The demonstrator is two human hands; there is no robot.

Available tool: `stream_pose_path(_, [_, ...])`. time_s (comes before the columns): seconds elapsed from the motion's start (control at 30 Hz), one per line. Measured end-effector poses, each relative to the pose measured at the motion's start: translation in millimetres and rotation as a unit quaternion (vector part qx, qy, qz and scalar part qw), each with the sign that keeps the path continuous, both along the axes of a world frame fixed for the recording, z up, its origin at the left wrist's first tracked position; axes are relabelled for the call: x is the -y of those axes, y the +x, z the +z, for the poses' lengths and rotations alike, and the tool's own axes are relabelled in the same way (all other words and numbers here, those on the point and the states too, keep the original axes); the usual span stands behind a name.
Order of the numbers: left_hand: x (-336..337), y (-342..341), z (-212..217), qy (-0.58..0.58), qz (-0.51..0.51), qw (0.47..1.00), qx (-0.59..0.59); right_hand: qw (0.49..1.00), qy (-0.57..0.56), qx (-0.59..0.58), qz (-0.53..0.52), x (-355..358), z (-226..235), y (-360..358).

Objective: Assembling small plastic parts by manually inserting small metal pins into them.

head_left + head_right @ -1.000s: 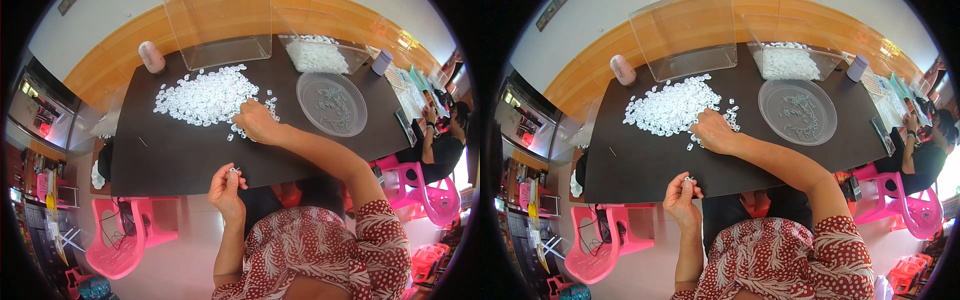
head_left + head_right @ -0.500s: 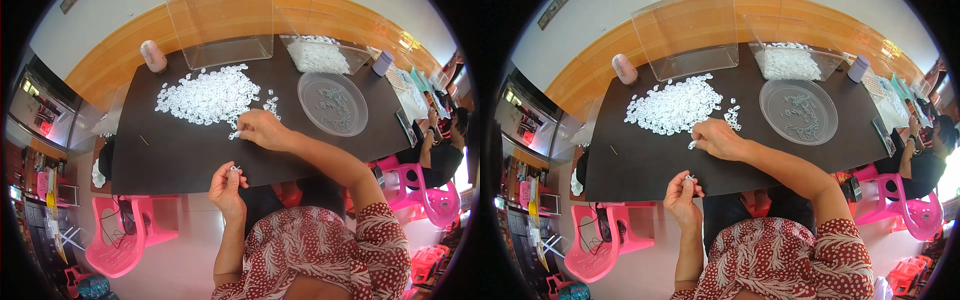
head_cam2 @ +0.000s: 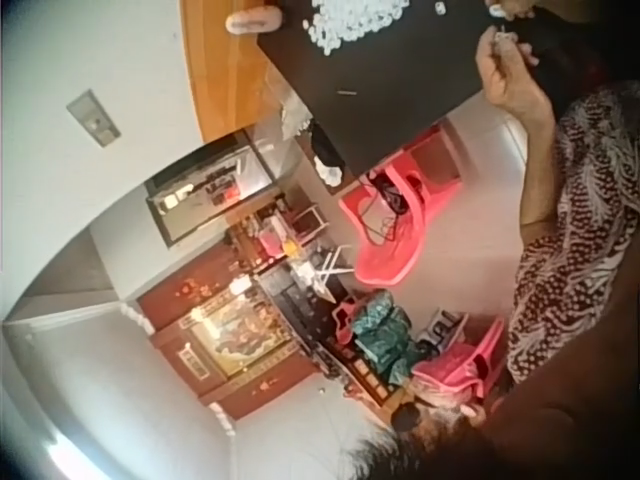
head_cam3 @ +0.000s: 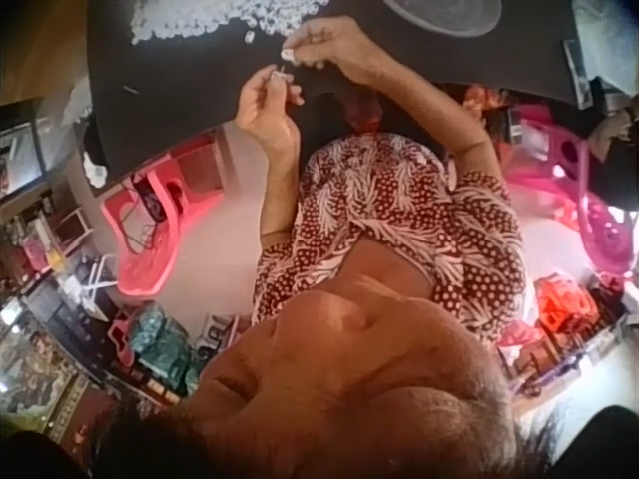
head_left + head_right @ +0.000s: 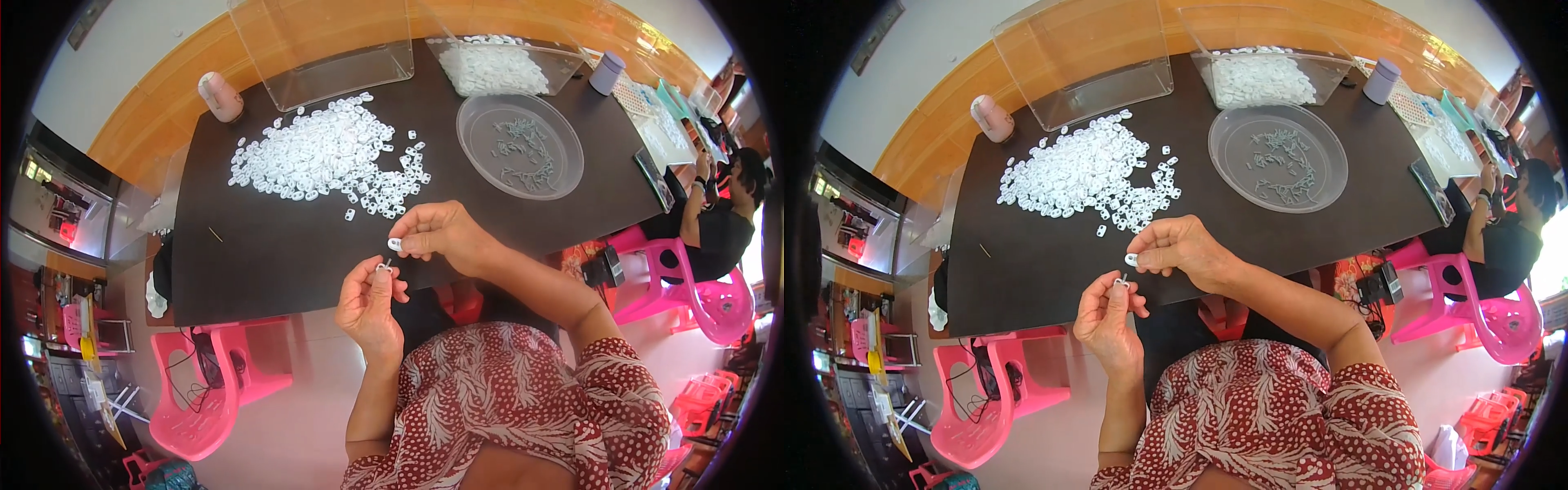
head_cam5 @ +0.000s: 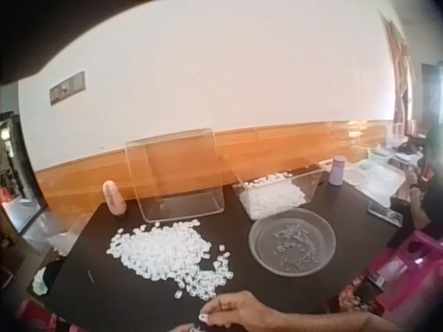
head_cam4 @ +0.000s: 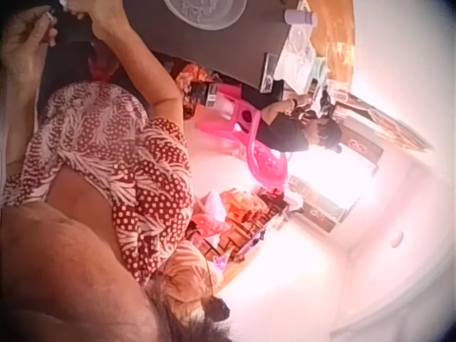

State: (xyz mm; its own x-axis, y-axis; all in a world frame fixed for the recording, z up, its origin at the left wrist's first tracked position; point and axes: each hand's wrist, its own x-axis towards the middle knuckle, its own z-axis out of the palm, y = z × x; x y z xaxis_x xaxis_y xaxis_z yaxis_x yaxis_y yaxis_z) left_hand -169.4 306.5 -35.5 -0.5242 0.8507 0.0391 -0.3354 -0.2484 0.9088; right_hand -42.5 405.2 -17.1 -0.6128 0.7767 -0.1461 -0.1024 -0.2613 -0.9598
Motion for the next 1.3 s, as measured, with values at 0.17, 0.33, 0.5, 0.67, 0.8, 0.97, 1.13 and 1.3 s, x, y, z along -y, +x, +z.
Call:
stream_pose_path(0.17, [4.3, 5.9, 0.5, 0.009, -0.01, 1.0, -0.014, 1.0, -0.014, -0.002, -0.015, 8.8, 0.1, 3.5])
stream_pose_path(0.33, [5.4, 11.6, 0.3, -0.001, -0.002, 0.999, -0.041, 0.999, 0.015, 0.005, -0.037, 16.9, 2.2, 7.2])
stream_pose_path(0.5, [4.6, 17.9, 1.9, 0.007, 0.028, 0.998, -0.05, 0.998, 0.036, -0.02, -0.051, 22.4, -0.6, 7.0])
stream_pose_path(0.67, [5.6, 19.5, 1.7, 0.003, 0.034, 0.997, -0.066, 0.995, 0.073, -0.007, -0.063, 25.7, -3.4, 6.1])
stream_pose_path(0.8, [6.2, 19.9, -1.5, 0.008, 0.04, 0.997, -0.073, 0.993, 0.083, -0.019, -0.085, 30.9, -4.1, 1.4])
stream_pose_path(0.97, [7.8, 19.9, -6.3, 0.012, 0.046, 0.995, -0.09, 0.989, 0.089, -0.011, -0.114, 37.2, -3.7, -1.6])
stream_pose_path(1.13, [9.0, 17.6, -8.7, 0.012, 0.034, 0.995, -0.098, 0.978, 0.162, 0.011, -0.13, 37.3, -9.4, -1.8])
stream_pose_path(1.3, [8.5, 15.9, -9.6, 0.011, 0.029, 0.994, -0.109, 0.984, 0.132, 0.006, -0.115, 37.2, -8.7, -1.8])
